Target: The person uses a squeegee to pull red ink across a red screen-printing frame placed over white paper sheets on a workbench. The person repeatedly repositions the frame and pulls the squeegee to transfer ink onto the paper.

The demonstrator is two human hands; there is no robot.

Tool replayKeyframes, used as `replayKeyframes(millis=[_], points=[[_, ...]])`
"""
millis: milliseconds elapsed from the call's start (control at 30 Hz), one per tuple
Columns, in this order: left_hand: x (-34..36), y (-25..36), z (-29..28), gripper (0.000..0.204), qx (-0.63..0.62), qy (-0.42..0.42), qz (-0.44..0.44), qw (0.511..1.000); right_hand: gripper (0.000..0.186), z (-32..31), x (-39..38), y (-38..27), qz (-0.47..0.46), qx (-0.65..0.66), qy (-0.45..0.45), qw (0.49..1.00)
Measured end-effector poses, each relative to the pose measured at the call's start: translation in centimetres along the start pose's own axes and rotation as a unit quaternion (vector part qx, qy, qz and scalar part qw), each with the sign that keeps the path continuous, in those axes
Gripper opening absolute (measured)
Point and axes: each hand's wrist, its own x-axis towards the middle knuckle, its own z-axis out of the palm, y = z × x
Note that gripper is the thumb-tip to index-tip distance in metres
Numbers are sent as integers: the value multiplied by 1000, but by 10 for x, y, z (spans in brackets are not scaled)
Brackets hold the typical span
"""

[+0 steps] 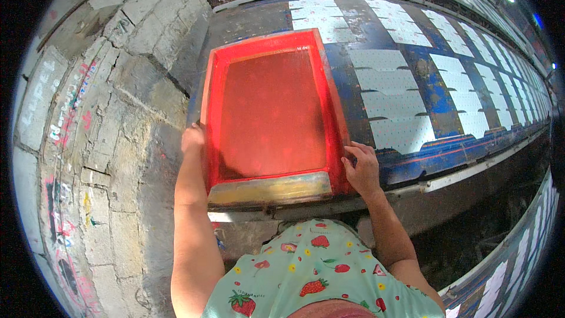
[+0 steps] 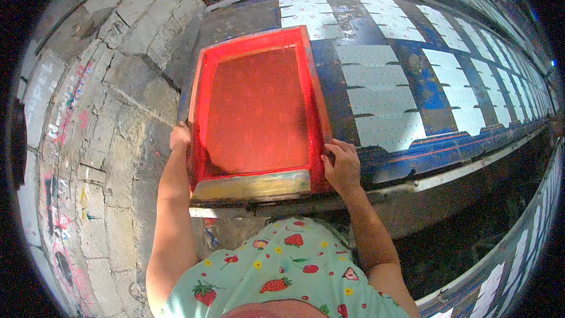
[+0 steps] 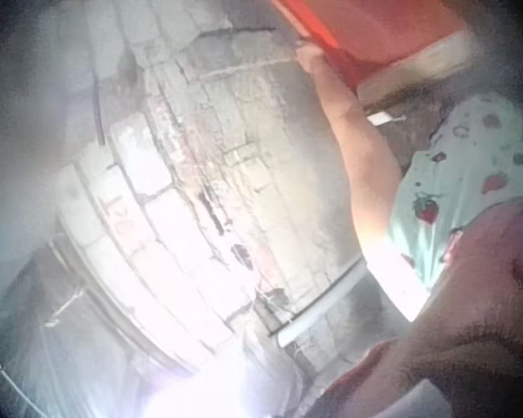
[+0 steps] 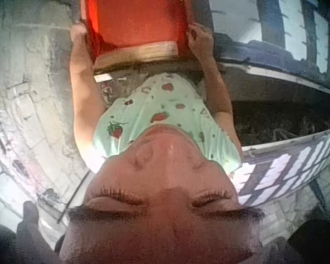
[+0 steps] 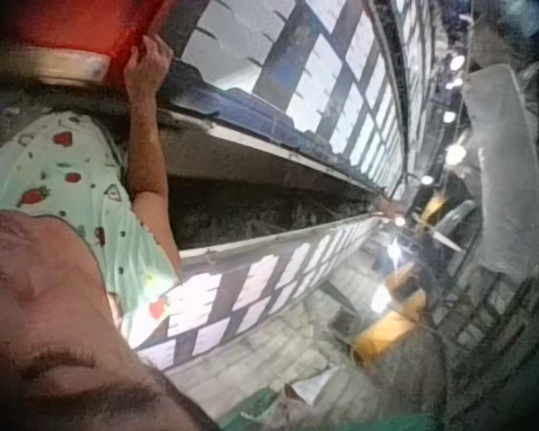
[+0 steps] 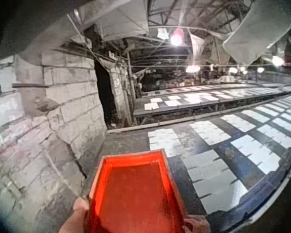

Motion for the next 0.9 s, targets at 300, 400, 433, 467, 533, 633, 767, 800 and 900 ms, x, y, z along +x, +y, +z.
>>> replayKeyframes(millis=[300,400,433,467,533,633,767,800,900], points=[[15,-20,3,75,-225,-36,-39,973,76,32,24,12,99,-20,-78,992],[17,-30,10,75,-316,-53,-22,947,71,35,30,10,93,-19,-54,994],[18,-31,13,73,-329,-52,-36,942,69,35,31,8,101,-15,-54,993],[19,-34,14,73,-331,-61,-26,941,67,35,32,6,90,-6,-41,995],[22,-38,18,72,-360,-67,-18,931,63,32,37,0,92,12,-20,996],[28,-41,17,71,-381,-118,-55,915,61,18,45,-14,97,1,-29,995],[27,-30,2,72,-392,-106,-96,909,62,-6,57,-25,55,1,-19,998],[26,-22,-4,72,-426,-131,-98,890,62,-10,60,-24,37,8,-7,999],[6,9,-17,72,-562,-148,-69,811,61,-27,72,-6,48,6,-4,999]])
